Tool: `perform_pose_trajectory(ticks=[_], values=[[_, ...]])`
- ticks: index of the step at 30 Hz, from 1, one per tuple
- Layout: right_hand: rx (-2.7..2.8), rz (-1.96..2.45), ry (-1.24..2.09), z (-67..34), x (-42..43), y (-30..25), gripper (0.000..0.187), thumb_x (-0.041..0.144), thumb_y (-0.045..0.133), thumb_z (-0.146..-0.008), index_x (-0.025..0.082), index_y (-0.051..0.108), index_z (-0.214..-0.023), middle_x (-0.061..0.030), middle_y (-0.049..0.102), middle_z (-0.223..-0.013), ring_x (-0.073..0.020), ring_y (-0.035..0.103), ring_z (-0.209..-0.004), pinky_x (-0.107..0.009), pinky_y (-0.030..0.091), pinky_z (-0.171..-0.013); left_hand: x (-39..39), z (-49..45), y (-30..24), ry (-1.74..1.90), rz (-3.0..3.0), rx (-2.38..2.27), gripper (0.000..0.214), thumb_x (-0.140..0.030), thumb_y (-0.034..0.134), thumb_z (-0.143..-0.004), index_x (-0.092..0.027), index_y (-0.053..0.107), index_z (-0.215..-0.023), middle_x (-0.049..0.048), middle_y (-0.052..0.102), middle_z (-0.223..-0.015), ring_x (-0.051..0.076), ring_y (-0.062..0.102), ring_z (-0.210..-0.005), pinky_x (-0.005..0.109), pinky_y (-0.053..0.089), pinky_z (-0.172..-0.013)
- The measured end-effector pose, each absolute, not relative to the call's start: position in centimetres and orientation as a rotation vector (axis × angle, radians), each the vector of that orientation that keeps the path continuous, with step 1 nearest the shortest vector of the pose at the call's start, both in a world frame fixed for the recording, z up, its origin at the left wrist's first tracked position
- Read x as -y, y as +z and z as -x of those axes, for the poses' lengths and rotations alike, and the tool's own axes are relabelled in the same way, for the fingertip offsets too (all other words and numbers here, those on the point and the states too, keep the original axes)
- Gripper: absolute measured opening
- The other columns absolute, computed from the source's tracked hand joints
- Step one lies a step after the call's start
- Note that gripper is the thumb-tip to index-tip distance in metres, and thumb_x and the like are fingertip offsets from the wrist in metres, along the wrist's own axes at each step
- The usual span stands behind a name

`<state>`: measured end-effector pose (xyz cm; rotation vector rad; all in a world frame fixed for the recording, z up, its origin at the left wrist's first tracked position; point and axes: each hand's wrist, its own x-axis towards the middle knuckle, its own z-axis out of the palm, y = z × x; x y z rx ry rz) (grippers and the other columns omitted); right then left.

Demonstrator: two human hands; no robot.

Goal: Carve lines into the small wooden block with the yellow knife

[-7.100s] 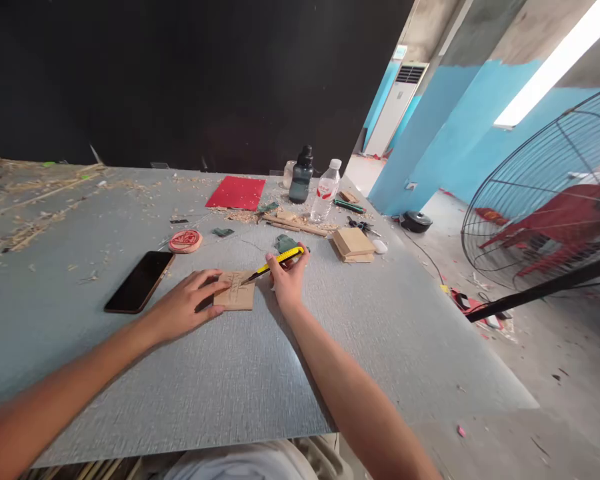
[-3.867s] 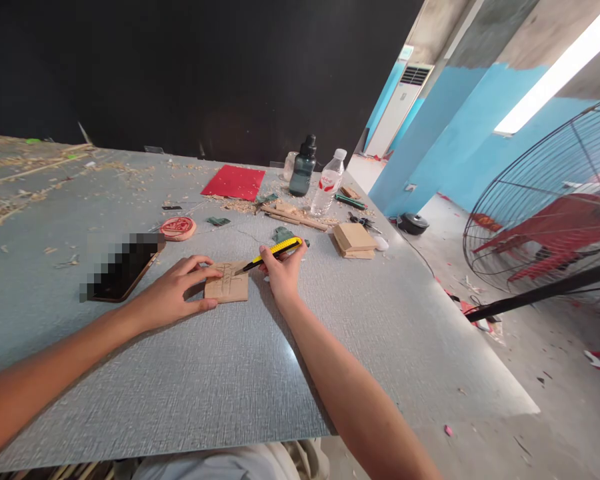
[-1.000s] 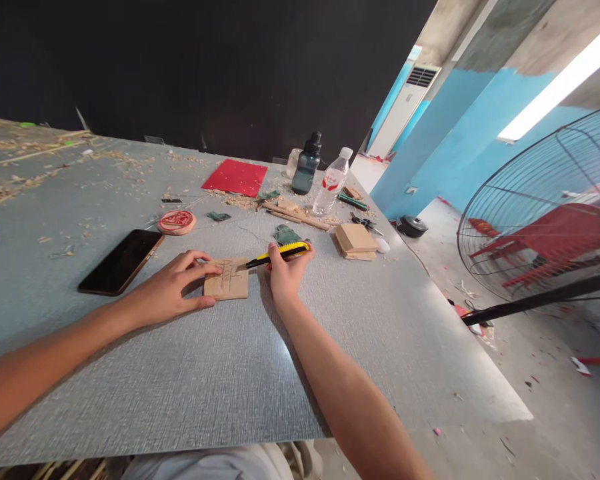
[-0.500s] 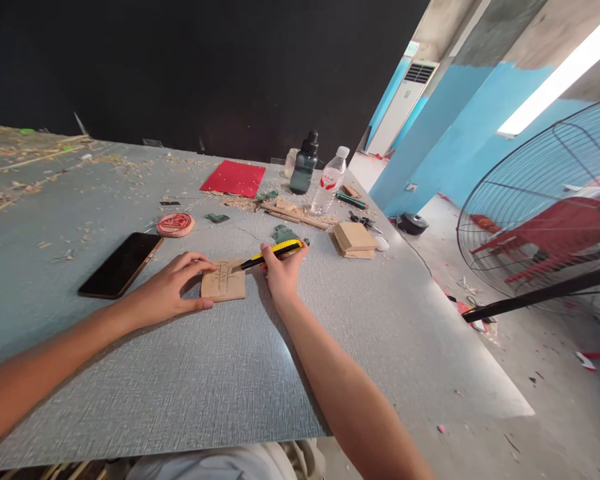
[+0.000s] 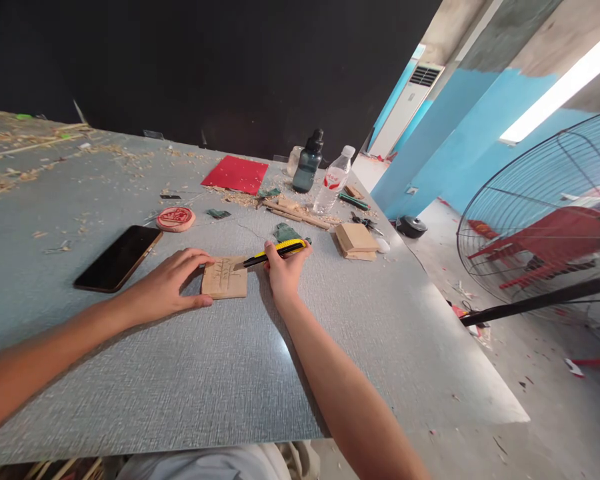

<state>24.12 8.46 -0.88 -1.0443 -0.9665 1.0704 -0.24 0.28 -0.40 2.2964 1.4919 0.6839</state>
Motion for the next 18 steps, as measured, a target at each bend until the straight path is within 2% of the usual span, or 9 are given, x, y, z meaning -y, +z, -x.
perform_pose_trajectory(ticks=[6,13,18], values=[[1.027,1.022,1.038,-23.9,-8.2,-0.2,0.064,0.034,0.079,-0.080,0.032,0.026,-0.116,0.0130,0.050,-0.073,-0.0089,0.048,-0.047,-0.020,0.040,-0.042,-0.3,0.2,-0.3,0.660,-2.298,-1.496,0.064,-0.055,0.075,-0.090,-0.029,0.050,-0.143,0.0090,0.053,-0.147,0.031,0.054,-0.135,0.049,0.044,-0.115],[1.079,0.902,0.868,-22.9,-7.2,0.9,0.066,0.026,0.078,-0.079,0.034,0.027,-0.120,0.0058,0.046,-0.090,-0.0120,0.056,-0.070,-0.024,0.051,-0.063,-0.5,0.4,-0.5,0.659,-2.297,-1.501,0.067,-0.057,0.076,-0.088,-0.029,0.050,-0.143,0.0095,0.053,-0.148,0.032,0.053,-0.135,0.049,0.044,-0.114],[1.085,0.899,0.917,-23.1,-7.0,0.8,0.065,0.028,0.079,-0.080,0.034,0.027,-0.119,0.0084,0.047,-0.083,-0.0106,0.053,-0.063,-0.022,0.048,-0.057,-0.5,0.5,-0.6,0.648,-2.317,-1.500,0.068,-0.058,0.076,-0.089,-0.028,0.049,-0.144,0.0092,0.056,-0.147,0.031,0.053,-0.134,0.049,0.044,-0.113]])
